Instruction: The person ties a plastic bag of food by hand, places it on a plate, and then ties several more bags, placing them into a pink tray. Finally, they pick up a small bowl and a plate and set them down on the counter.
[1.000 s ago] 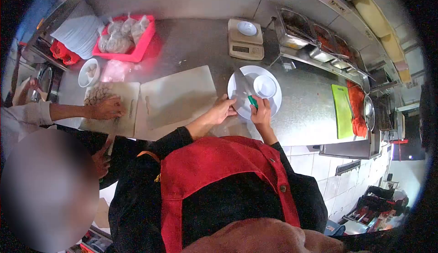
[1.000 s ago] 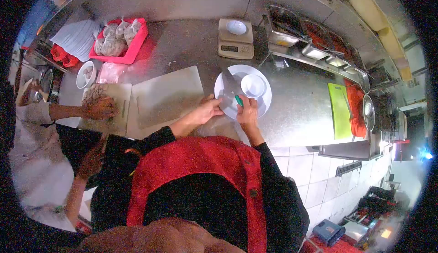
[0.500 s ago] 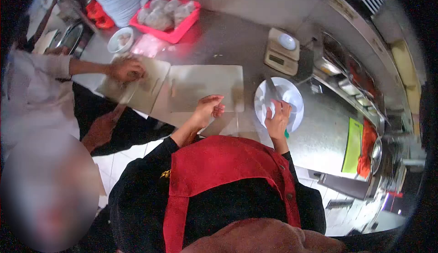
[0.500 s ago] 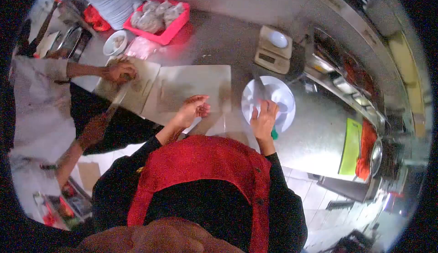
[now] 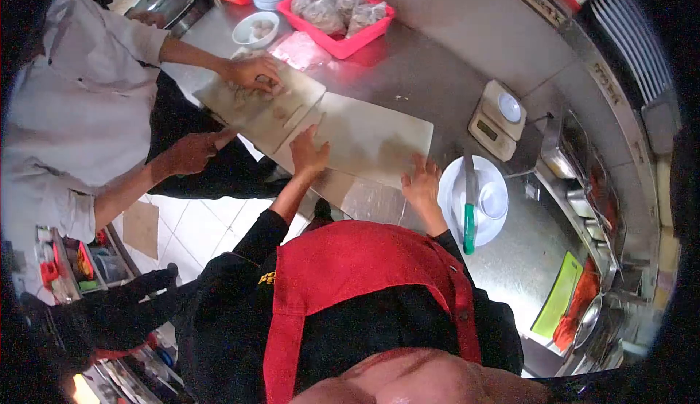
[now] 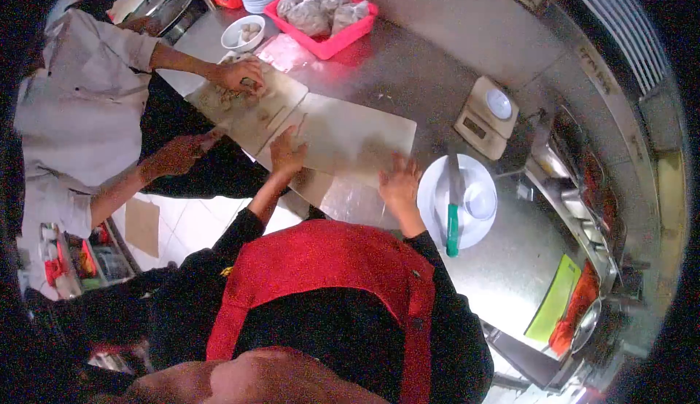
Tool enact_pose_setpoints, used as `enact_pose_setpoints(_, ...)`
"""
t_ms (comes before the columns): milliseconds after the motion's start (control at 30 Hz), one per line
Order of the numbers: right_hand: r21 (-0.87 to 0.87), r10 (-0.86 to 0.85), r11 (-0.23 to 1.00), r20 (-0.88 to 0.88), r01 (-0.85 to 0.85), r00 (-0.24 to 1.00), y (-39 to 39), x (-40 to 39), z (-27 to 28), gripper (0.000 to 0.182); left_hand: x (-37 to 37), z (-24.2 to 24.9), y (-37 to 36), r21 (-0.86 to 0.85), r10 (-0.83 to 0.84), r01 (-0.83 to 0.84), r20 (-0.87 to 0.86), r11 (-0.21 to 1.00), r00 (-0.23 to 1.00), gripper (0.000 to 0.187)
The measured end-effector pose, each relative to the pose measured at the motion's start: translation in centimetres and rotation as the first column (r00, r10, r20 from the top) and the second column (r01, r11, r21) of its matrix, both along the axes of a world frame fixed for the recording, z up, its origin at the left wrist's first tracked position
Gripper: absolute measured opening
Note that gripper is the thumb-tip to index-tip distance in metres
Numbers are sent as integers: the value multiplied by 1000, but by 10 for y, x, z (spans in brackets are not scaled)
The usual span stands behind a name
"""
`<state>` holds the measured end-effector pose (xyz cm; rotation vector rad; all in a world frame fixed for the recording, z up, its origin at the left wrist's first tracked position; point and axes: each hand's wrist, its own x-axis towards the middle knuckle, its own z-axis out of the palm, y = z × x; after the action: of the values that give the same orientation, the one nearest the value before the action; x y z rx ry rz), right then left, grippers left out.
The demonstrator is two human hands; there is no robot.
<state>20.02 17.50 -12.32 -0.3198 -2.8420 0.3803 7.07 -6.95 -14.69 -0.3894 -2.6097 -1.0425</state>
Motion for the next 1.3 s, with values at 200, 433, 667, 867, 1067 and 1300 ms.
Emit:
enact_pose_setpoints(200, 19, -10, 1000, 131, 7, 991, 0, -4, -12, 54, -1, -12, 16, -123, 95, -81, 115, 989, 989, 59)
enact_pose_setpoints(433, -117, -124, 985, 20, 126, 992, -2, -11, -11, 53, -11, 9, 20, -157, 232, -177, 480, 971, 846, 59)
enact_pose_setpoints(667, -170, -104, 980, 17, 105, 994, 2, -3, -6, 44, 13, 6, -31, 546, -288, -230, 700, 806, 653, 30)
enact_pose_setpoints(867, -142, -22, 990, -66, 13, 998, 1, -2, -13, 40, 18, -16, -58, 85, -51, 11, 481, 996, 875, 48)
enact_pose_setpoints(1067, -145, -185, 971, 31, 188, 982, -20, 3, -15, 44, 21, 10, -45, -105, 73, -35, 384, 994, 920, 58)
enact_pose_setpoints(1300, -144, -225, 967, -78, 212, 971, -31, 5, -29, 42, 12, 10, -56, 5, -43, 47, 493, 999, 869, 52)
